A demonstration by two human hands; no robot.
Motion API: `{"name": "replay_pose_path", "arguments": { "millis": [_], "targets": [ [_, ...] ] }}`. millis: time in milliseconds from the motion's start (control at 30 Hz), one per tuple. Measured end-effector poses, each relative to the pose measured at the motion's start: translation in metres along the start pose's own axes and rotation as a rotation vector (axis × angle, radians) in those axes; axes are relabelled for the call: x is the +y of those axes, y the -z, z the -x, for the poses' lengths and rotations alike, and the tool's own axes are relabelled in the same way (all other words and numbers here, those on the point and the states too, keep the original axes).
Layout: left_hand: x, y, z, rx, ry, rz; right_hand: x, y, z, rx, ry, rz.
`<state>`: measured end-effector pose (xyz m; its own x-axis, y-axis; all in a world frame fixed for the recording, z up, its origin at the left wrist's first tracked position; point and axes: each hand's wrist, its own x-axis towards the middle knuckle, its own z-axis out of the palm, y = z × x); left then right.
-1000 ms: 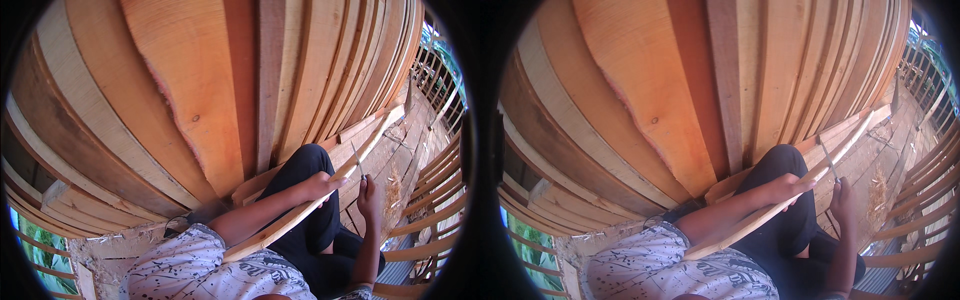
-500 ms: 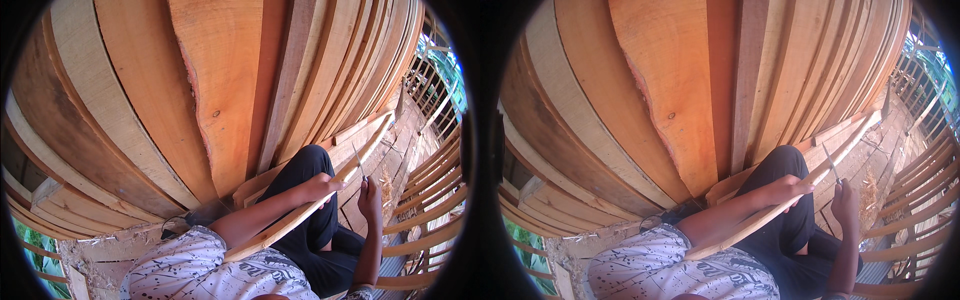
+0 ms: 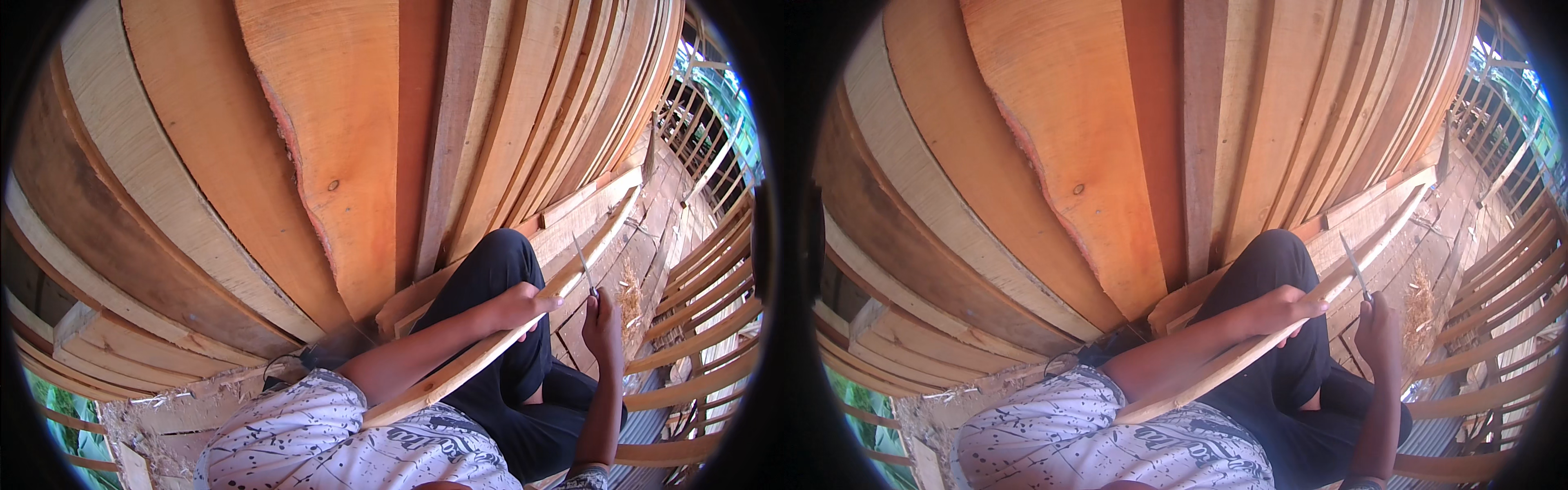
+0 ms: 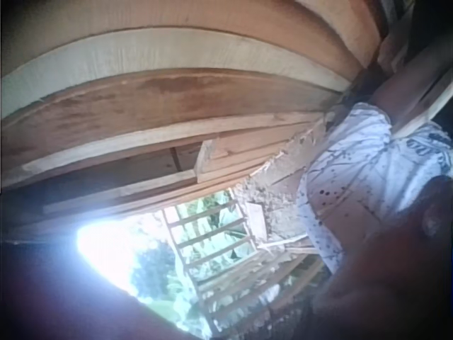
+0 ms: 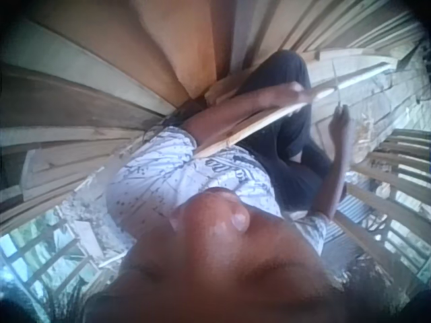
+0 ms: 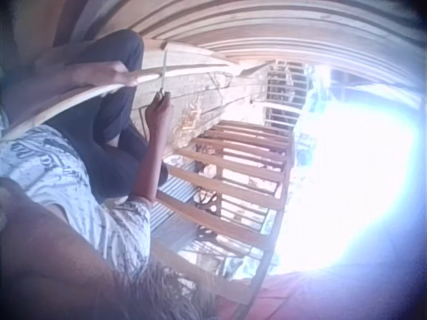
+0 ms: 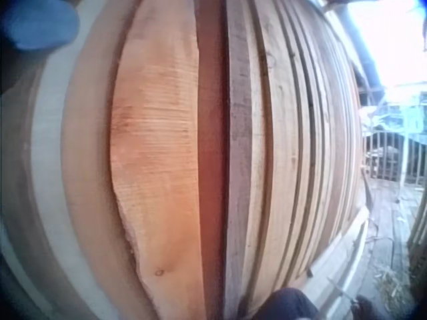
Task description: The person sits cross-legged on a wooden floor and uses a knife to shave and shape a long, thin piece of wood. They hold the wood with their left hand and repeatedly scrape the surface with the knife in their right hand, creating wood shavings that accumulate on the floor.
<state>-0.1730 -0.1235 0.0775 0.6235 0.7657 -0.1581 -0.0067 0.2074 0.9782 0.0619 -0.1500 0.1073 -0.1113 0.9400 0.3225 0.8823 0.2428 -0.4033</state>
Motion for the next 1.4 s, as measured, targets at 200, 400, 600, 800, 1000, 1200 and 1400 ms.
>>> {"name": "replay_pose_path", "arguments": {
  "millis": [200,400,600,800,1000,1200,1400],
  "targets": [
    [-0.001,-0.005,-0.001,-0.007,-0.012,0.021,0.009,-0.003,0.004,-0.015,-0.016,-0.028],
    [-0.006,-0.008,-0.005,-0.023,0.015,0.019,0.01,-0.003,0.01,0.007,0.011,-0.031],
    [-0.007,-0.013,-0.01,-0.043,0.029,-0.013,0.029,-0.008,0.016,0.045,0.038,-0.077],
    [-0.01,-0.017,-0.017,-0.055,0.04,0.0,0.045,-0.017,0.02,0.036,0.003,-0.091],
    [-0.019,-0.025,-0.041,-0.134,0.054,-0.017,0.066,-0.016,0.02,0.053,-0.058,-0.104],
    [-0.015,-0.035,-0.085,-0.278,0.322,0.363,0.106,-0.001,0.002,0.131,0.001,-0.142],
    [-0.002,-0.047,-0.139,-0.566,0.592,0.879,0.165,0.021,-0.036,0.044,-0.099,-0.031]
  ]
}}
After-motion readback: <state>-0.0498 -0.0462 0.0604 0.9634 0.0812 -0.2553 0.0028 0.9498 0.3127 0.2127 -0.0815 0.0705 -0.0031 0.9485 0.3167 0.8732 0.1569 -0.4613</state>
